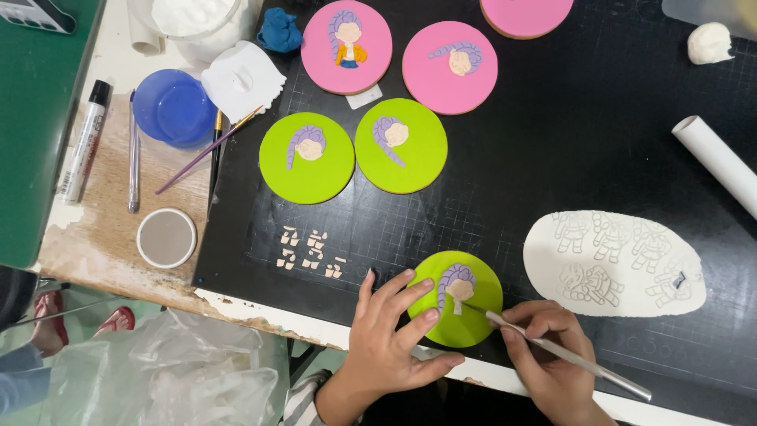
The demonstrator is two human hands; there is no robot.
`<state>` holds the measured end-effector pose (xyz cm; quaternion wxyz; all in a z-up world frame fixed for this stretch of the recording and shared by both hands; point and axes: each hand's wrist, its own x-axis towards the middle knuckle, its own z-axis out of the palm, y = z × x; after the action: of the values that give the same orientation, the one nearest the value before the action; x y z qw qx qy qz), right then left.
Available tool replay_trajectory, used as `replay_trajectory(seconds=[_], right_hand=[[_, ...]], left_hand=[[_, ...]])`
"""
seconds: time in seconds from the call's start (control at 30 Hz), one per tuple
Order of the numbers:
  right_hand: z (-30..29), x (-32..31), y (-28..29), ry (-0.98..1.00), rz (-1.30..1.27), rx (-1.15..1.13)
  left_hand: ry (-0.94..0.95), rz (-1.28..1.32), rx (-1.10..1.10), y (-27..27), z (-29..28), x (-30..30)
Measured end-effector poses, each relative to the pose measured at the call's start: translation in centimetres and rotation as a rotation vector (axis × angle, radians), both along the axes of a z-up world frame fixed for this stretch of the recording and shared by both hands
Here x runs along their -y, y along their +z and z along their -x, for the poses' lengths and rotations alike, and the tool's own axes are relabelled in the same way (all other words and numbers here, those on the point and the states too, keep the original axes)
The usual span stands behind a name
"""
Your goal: The person uses a sculpting tool to carve details into a white clay sheet and then applies small clay pieces to circular green and pink bases to create figures.
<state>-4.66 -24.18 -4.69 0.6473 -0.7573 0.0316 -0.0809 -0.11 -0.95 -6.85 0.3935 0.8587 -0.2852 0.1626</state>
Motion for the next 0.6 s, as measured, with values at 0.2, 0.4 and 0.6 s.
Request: replay_trajectory(seconds=[0.2, 0.4, 0.6], right_hand=[[-0.08, 0.00, 0.14, -0.002, 0.022, -0.040], [0.00, -0.02, -0.02, -0.003, 0.006, -0.036], [-0.32, -0.09, 0.21, 0.000, 0.046, -0.019]], left_hand=[[-0.001, -0.002, 0.000, 0.20, -0.06, 0.01], [0.003, -0.009, -0.015, 0.21, 0.00, 0.05], [0.017, -0.047, -0.030, 0.78, -0.11, 0.14]])
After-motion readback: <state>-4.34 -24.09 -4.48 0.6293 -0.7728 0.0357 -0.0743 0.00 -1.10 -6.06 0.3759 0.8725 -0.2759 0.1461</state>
